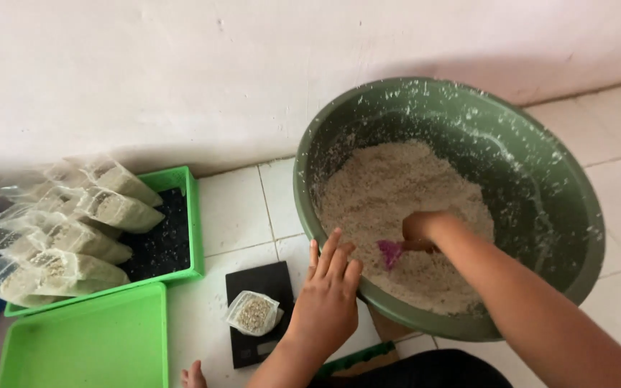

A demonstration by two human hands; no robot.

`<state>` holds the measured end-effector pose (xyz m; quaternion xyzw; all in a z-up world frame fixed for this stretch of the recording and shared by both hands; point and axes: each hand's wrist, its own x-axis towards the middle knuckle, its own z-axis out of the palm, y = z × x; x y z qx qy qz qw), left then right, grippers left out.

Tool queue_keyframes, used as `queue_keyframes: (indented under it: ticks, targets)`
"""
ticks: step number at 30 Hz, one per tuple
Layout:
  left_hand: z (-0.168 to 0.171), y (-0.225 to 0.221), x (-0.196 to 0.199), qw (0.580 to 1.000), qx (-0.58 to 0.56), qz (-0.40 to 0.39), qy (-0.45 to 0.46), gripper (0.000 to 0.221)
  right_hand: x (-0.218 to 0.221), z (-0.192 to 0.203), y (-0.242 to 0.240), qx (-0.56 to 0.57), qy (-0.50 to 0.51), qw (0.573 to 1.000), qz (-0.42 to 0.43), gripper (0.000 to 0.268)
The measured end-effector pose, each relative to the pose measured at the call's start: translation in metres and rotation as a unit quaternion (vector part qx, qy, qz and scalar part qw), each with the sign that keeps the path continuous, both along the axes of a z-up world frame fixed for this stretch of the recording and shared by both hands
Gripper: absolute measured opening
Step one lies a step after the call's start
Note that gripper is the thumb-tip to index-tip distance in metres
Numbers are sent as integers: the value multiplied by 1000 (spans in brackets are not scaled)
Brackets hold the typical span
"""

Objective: Packaging white powder from a large basin into small plastic bags and weighing them on a digital scale.

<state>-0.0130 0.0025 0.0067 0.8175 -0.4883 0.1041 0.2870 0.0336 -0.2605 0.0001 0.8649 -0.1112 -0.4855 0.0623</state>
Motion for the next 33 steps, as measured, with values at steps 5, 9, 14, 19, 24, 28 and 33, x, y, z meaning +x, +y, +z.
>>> queue_keyframes:
  ticks: [5,9,14,19,24,28,33]
  targets:
    - [5,2,-4,999,18,20,-40,23,5,-47,-14,-95,37,993,64,21]
    - [11,5,-2,999,4,15,-52,20,8,2,3,-134,-14,989,57,29]
    - [8,4,-6,997,-3,27,-71,21,-10,2,3,-69,-138,985,77,37]
    - [-3,-3,-2,991,-3,69,-117,31,-11,23,11,61,-237,970,2,41]
    - [-2,-3,-2,991,9,65,-117,30,-5,5,-9,149,-219,958,-110,42]
    - [0,-1,-1,991,15,58,-118,33,-8,-5,-45,153,-250,946,-141,39]
    - [0,0,-2,992,22,58,-114,35,-20,17,-56,179,-308,909,-219,41]
